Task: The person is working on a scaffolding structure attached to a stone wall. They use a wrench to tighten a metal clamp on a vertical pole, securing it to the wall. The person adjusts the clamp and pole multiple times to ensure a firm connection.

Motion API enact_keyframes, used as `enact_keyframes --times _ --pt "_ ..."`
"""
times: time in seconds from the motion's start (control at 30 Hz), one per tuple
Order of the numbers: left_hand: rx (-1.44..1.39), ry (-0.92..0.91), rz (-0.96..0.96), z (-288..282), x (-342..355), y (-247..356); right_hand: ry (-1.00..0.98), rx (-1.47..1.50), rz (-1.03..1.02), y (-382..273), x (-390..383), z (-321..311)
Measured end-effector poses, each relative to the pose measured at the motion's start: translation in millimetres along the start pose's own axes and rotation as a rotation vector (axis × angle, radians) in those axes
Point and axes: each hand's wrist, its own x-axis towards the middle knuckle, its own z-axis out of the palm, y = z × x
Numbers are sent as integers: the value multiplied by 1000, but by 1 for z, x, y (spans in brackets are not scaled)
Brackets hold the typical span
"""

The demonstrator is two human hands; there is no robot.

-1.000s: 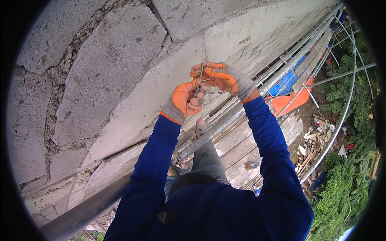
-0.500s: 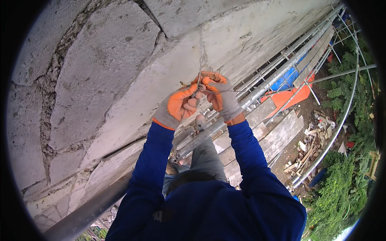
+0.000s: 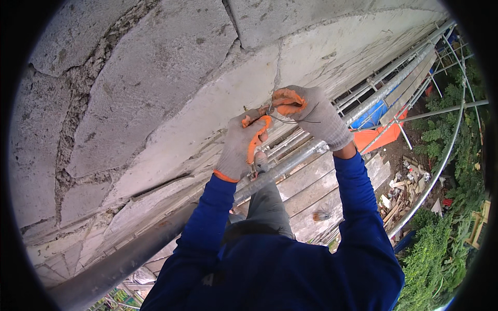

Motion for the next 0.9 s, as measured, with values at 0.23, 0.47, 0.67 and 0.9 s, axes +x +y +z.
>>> enact_keyframes --times 0.23,0.47,0.67,0.9 --pt "-285 -65 -100 -5 -6 5 74 1260 12 115 -4 23" --pt "-170 -7 -149 2 -15 17 -337 1801 -285 159 42 112" --pt "-248 -214 -251 -17 -8 10 -122 1499 -463 162 56 140" --pt "44 -120 32 -20 -27 -4 -256 1852 -570 166 65 154"
